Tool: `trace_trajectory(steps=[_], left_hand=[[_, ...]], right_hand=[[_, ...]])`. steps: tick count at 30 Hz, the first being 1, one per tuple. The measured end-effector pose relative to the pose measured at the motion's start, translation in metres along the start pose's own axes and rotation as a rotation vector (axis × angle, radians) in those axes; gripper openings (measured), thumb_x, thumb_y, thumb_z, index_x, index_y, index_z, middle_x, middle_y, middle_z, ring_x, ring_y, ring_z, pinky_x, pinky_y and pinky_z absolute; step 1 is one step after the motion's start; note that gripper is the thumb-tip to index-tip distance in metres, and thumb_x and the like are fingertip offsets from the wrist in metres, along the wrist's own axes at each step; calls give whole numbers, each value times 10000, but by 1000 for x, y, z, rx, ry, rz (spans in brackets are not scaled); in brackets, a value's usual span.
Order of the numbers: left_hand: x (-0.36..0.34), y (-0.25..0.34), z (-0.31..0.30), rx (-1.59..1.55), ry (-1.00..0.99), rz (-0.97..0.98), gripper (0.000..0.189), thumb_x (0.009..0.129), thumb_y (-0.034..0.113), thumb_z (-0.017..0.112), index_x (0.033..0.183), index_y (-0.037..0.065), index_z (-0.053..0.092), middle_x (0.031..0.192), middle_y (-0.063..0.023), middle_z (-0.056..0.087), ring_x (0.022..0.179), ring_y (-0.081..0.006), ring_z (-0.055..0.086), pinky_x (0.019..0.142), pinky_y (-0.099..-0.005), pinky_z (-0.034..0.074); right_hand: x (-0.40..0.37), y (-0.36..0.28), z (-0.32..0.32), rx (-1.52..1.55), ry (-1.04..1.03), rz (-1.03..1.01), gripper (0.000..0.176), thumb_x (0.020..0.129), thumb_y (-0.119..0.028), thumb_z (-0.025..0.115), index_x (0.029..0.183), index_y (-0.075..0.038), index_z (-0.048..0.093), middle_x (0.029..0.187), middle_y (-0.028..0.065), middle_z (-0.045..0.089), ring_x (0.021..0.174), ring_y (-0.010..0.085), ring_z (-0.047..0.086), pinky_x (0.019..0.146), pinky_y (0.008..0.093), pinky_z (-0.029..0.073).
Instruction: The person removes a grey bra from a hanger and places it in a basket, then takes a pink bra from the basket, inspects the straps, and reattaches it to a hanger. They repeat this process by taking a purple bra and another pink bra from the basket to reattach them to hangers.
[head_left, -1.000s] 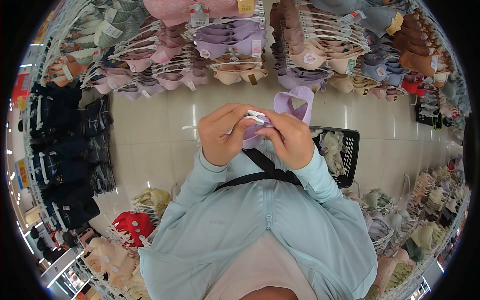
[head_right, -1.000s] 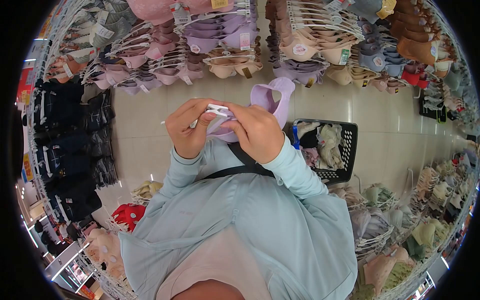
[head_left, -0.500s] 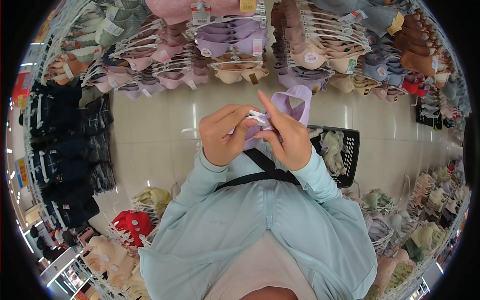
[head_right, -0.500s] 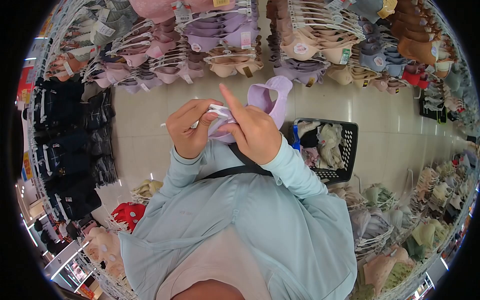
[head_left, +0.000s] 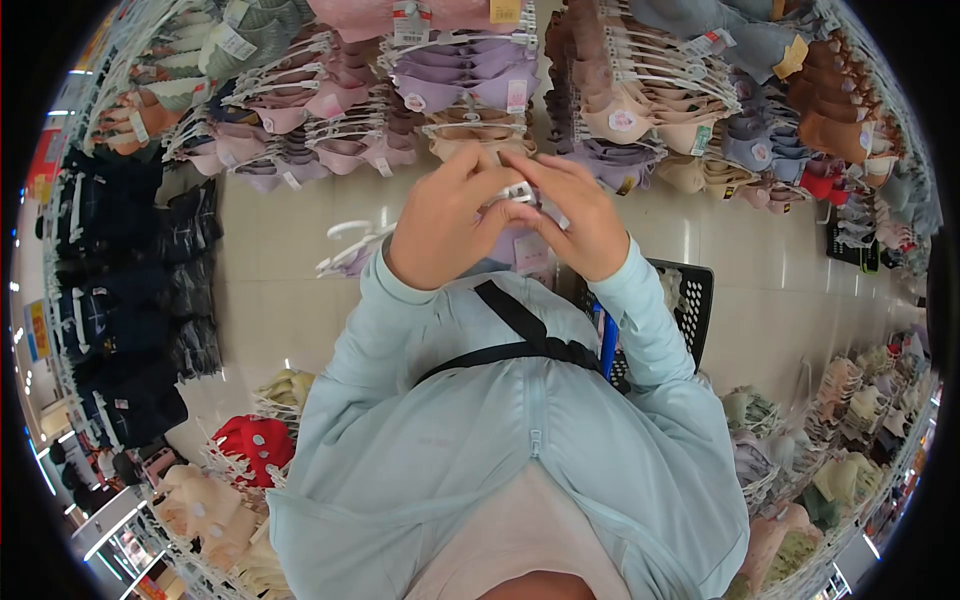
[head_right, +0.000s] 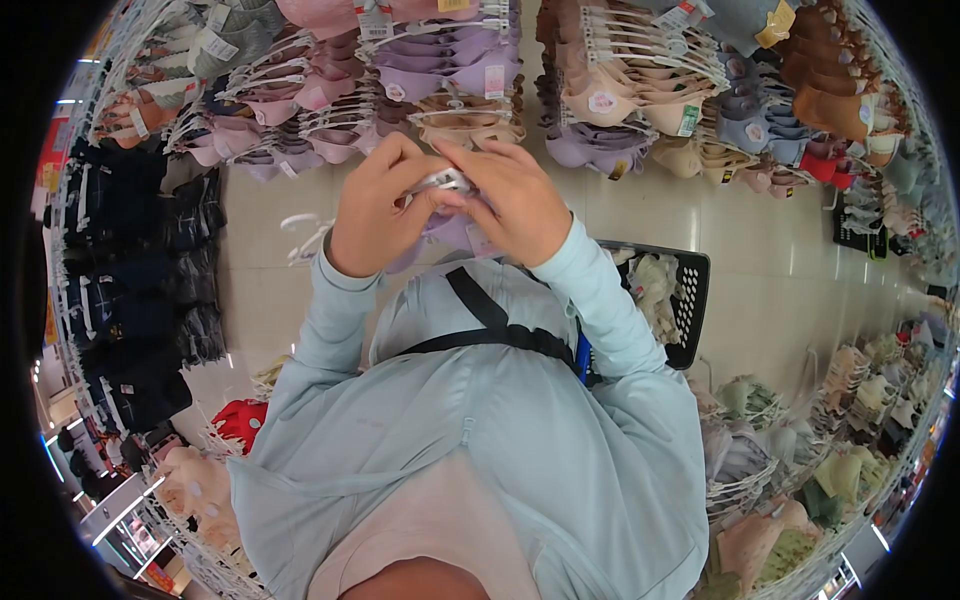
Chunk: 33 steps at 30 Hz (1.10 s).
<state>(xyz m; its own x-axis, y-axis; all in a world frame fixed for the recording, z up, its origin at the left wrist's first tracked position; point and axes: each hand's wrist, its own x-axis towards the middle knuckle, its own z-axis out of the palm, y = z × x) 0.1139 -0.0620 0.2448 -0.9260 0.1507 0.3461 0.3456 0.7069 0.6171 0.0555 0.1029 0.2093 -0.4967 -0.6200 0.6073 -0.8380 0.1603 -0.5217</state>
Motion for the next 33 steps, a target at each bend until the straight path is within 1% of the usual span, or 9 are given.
trace_trajectory(steps=[2,7,9,13,15,19,22,27,33], left_hand=[[4,1,-3,-77,48,-39,327,673,132,712,941,14,566,801,-85,545,623,-201,546,533,-280,447],[-5,1,-13,-264,65,-229,503,669,196,728,1072,14,488,907,-111,561,726,-255,559,648,-329,459],[-16,11,-27,237,136,27,560,670,209,732,1117,5,464,998,-131,560,893,-283,540,801,-369,415],[-53,-11,-46,238,222,-91,657,686,237,715,1211,-11,408,1138,-158,517,1082,-267,469,916,-370,343],[-67,-50,-43,168,432,-271,716,670,246,728,1242,-9,379,1151,-158,510,1098,-282,466,929,-362,346],[-104,-135,-9,191,385,-369,800,597,200,786,1251,0,369,1163,-137,493,1076,-288,462,912,-369,351],[-123,-178,20,-379,293,-483,785,597,203,795,1238,5,388,1102,-109,528,1029,-234,486,876,-340,374],[-112,-223,49,-581,79,-695,355,743,199,697,1008,-11,591,906,-51,608,800,-125,541,720,-263,429],[-80,-267,71,-403,123,-762,346,791,307,636,905,-19,630,729,-92,640,652,-137,569,629,-278,447]], right_hand=[[3,0,4,169,-39,223,456,709,-45,614,1155,-80,528,894,129,617,861,300,580,734,353,467],[7,20,20,192,75,159,302,697,-48,625,999,-51,619,878,139,620,833,297,586,719,348,469],[8,26,20,184,126,171,267,695,-56,635,962,-42,633,870,140,623,818,291,590,716,342,469],[-5,47,9,307,208,431,269,709,-70,663,968,-8,619,888,104,640,790,177,593,702,275,456],[-17,65,6,684,243,700,272,760,-58,631,1012,33,588,917,86,640,801,119,572,711,245,442],[-37,103,9,783,244,744,276,809,-52,587,1058,60,547,945,91,636,831,102,561,733,220,423],[-44,126,28,887,256,719,223,853,-85,522,1031,43,557,956,118,631,880,157,586,807,266,432],[-48,174,68,904,286,832,265,873,-109,499,1091,41,521,977,128,624,923,179,581,862,272,409],[-12,245,107,1015,365,903,274,868,-90,522,1104,47,507,1024,133,601,932,203,593,866,273,417]])
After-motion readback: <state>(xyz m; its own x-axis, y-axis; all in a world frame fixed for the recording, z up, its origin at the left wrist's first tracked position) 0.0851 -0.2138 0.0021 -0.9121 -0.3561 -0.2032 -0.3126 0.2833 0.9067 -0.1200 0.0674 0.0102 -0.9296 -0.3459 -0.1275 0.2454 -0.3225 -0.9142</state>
